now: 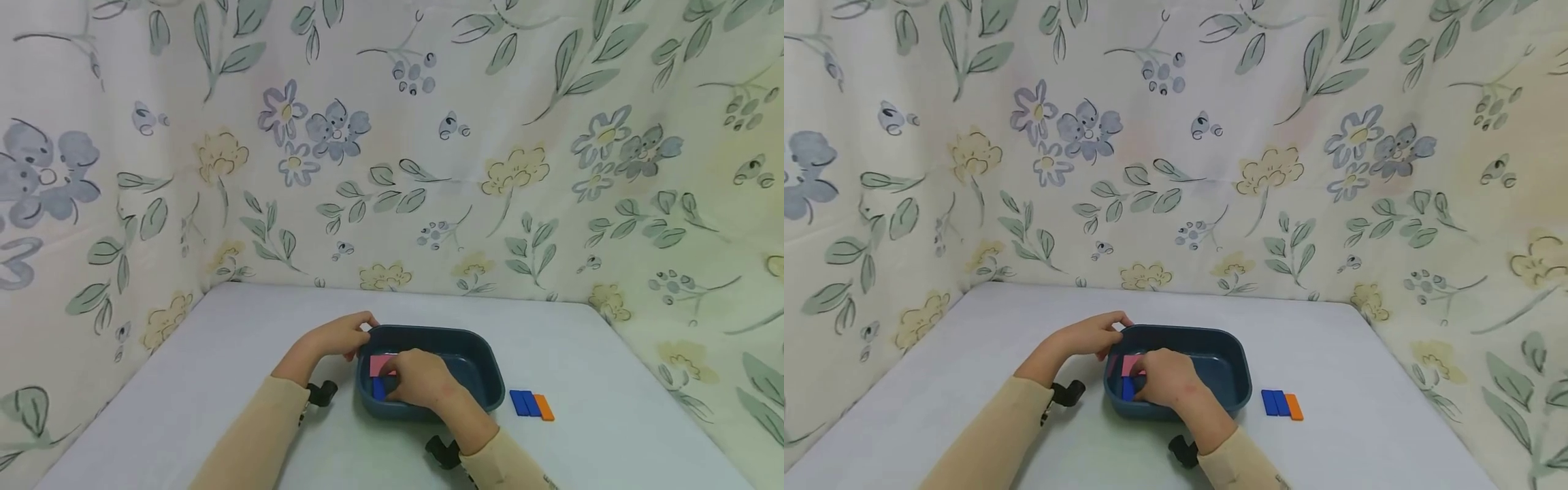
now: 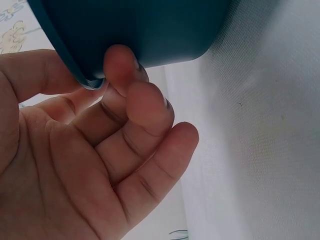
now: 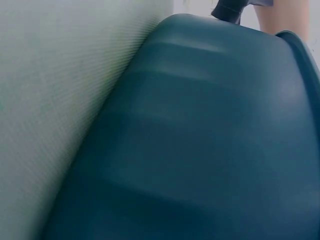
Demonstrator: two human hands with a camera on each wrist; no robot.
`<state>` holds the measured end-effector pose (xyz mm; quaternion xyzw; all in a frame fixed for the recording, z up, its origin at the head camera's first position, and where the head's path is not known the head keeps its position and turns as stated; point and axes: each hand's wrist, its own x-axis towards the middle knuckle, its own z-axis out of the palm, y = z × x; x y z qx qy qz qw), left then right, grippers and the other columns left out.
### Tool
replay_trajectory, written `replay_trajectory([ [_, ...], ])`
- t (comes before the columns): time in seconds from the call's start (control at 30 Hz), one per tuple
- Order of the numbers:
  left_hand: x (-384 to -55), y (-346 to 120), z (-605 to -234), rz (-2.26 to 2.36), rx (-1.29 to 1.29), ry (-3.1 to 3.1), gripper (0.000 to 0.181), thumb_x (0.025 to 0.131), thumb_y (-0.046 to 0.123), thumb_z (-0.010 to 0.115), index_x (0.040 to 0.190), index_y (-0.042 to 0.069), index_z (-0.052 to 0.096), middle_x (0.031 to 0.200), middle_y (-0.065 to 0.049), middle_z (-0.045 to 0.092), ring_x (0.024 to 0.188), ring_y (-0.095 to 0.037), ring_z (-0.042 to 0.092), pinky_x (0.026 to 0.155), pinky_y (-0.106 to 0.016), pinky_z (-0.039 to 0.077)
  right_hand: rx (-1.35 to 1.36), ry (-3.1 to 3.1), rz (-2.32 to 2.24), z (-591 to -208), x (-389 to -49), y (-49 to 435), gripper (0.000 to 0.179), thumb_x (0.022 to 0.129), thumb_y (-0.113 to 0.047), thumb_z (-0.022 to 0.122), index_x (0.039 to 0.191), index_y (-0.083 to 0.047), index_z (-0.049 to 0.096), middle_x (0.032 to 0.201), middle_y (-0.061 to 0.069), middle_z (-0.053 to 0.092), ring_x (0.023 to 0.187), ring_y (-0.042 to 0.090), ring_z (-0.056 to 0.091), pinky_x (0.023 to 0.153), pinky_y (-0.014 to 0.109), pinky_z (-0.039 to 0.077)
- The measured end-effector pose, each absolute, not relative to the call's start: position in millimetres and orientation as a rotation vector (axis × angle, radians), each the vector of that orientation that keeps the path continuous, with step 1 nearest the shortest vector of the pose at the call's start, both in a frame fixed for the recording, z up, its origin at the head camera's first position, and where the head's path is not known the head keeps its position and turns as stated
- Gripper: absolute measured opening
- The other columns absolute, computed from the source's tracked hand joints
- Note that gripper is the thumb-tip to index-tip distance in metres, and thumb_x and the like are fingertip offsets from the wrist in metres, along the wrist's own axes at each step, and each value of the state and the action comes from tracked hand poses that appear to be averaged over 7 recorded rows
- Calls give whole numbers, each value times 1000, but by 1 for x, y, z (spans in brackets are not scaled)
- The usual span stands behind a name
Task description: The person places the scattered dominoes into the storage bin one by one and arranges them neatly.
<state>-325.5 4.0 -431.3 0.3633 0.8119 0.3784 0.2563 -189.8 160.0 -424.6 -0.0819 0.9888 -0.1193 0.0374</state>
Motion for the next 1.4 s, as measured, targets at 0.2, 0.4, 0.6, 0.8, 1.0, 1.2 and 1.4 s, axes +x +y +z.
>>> replay_trajectory([
  [0.2, -326, 6, -432, 1041, 998, 2185, 36, 85, 14, 43, 120, 15, 48, 71, -9, 60, 58, -28, 54, 61, -42, 41, -227, 3008, -373, -425, -191, 162, 30, 69, -31, 76, 97, -21, 68, 81, -14, 61, 75, 5, 54, 73, 36, 46],
  [0.4, -324, 7, -435, 1048, 980, 2173, 33, 86, 15, 43, 118, 17, 48, 74, -7, 61, 62, -27, 56, 66, -45, 43, -231, 2976, -427, -428, -191, 163, 28, 70, -30, 76, 95, -21, 68, 79, -15, 60, 73, 4, 53, 74, 35, 46],
  [0.6, -322, 9, -433, 1058, 1003, 2168, 36, 84, 13, 43, 119, 15, 48, 70, -9, 59, 58, -28, 54, 62, -44, 42, -292, 2990, -433, -429, -191, 165, 25, 71, -28, 75, 94, -22, 69, 81, -16, 61, 75, 2, 54, 73, 34, 46],
  [0.8, -321, 10, -429, 1051, 997, 2173, 35, 84, 13, 43, 119, 16, 48, 67, -9, 58, 56, -28, 53, 60, -43, 41, -298, 2995, -426, -428, -191, 165, 24, 73, -30, 73, 96, -23, 69, 84, -16, 62, 77, 3, 55, 74, 34, 46],
  [1.0, -320, 12, -427, 1050, 1003, 2173, 35, 84, 12, 43, 118, 17, 48, 64, -8, 57, 55, -28, 52, 59, -43, 41, -267, 2994, -437, -428, -191, 166, 26, 74, -33, 72, 98, -24, 69, 86, -16, 63, 79, 3, 55, 75, 35, 46],
  [1.2, -321, 10, -427, 1040, 1000, 2185, 36, 84, 13, 42, 120, 16, 47, 67, -9, 58, 58, -29, 53, 59, -40, 41, -297, 2998, -469, -427, -191, 168, 27, 75, -35, 70, 100, -25, 68, 91, -15, 63, 84, 3, 57, 75, 33, 47],
  [1.4, -325, 3, -430, 1023, 981, 2200, 35, 85, 13, 43, 119, 16, 48, 72, -8, 59, 58, -26, 53, 63, -45, 42, -341, 2993, -634, -421, -182, 177, 29, 78, -44, 65, 99, -25, 68, 78, -15, 60, 69, 3, 54, 60, 25, 45],
])
